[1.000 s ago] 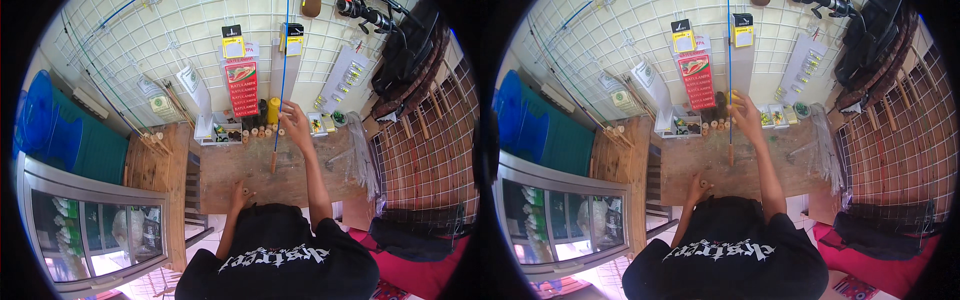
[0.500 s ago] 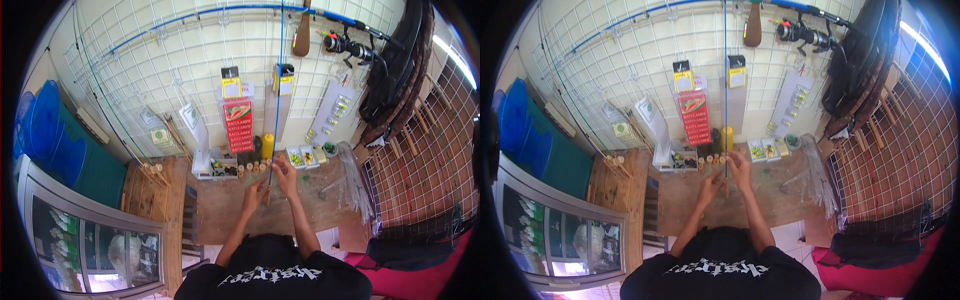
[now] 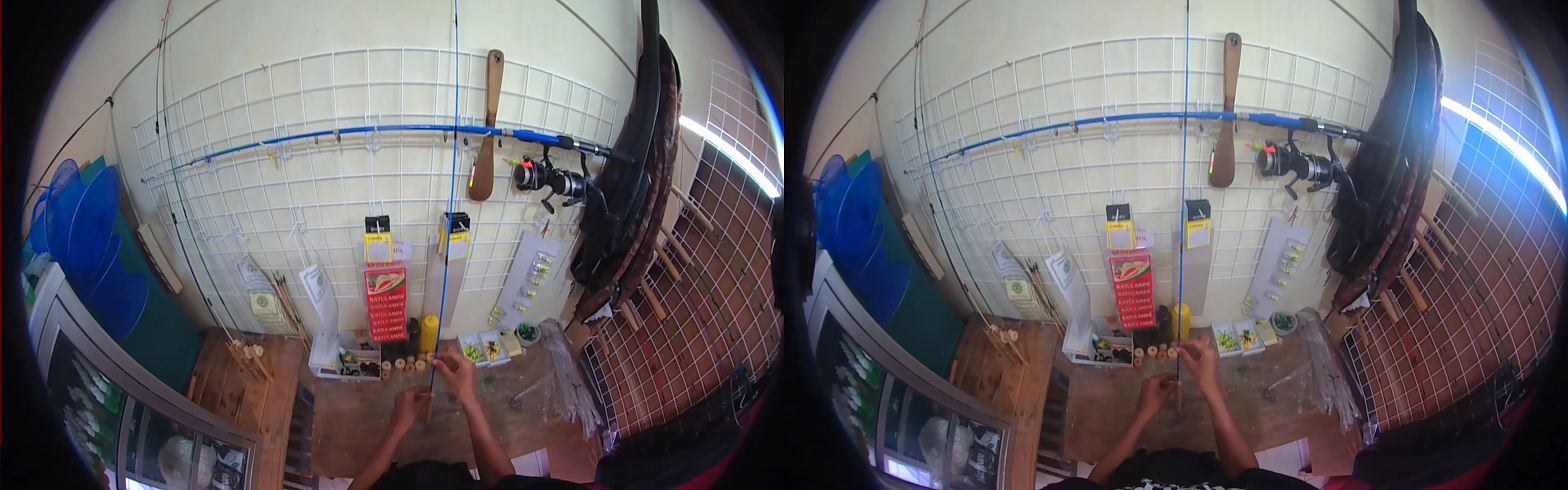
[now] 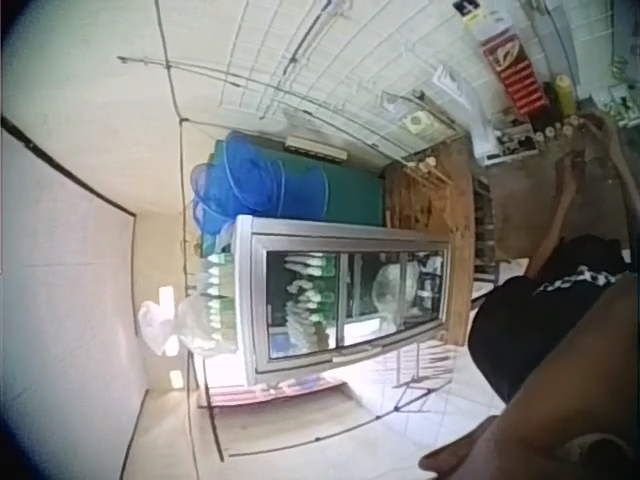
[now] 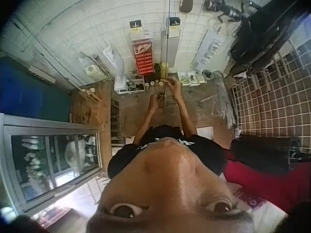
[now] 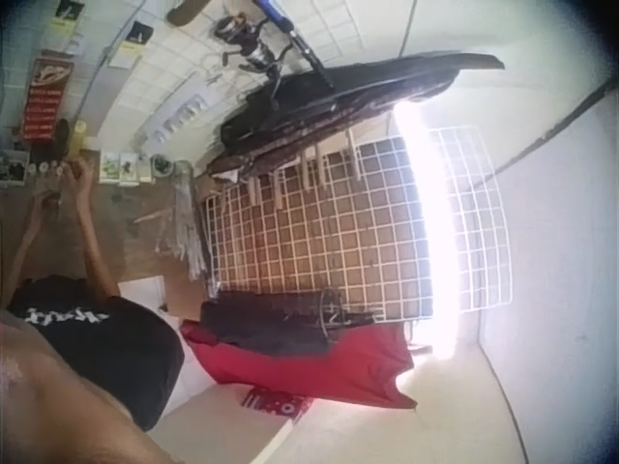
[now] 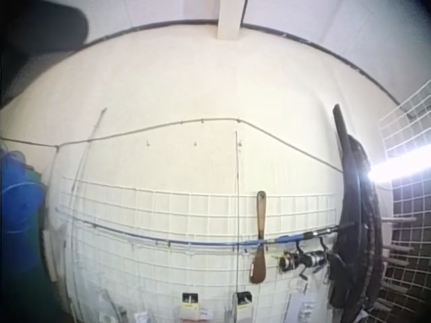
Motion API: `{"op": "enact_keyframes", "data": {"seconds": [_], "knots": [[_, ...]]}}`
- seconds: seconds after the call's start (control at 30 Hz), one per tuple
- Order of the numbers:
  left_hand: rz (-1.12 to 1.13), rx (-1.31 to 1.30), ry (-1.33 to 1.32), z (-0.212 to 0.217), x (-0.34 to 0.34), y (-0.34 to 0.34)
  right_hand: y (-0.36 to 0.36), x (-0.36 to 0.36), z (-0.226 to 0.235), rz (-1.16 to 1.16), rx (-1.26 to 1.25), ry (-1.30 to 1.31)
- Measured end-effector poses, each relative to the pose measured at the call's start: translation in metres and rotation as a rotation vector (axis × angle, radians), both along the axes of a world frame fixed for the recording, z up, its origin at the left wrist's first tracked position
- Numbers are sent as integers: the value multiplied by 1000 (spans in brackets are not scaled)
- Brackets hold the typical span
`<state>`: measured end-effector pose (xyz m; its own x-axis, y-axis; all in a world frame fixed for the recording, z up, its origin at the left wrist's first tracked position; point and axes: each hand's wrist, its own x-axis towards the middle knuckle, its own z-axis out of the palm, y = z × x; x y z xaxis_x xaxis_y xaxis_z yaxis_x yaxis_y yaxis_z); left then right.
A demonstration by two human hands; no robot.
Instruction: Assembling a fishing rod by using thread to attach a guide to the rod blank.
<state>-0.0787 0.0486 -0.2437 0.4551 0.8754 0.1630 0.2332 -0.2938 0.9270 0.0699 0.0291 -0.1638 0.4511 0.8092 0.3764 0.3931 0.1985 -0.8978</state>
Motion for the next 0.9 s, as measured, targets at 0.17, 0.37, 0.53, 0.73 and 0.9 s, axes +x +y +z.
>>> {"op": "enact_keyframes", "data": {"seconds": [0.17,0.37,0.53,0.73,0.9], "knots": [[56,58,-71,21,7,3,-2,-3,-10,66,-1,147],[-30,37,-302,88,17,32,8,6,3,73,-28,127],[-97,71,-491,153,36,66,31,15,56,113,112,266],[-100,237,-526,221,40,89,36,4,85,246,56,184],[-177,211,-621,286,35,96,22,-4,104,248,6,29]]}}
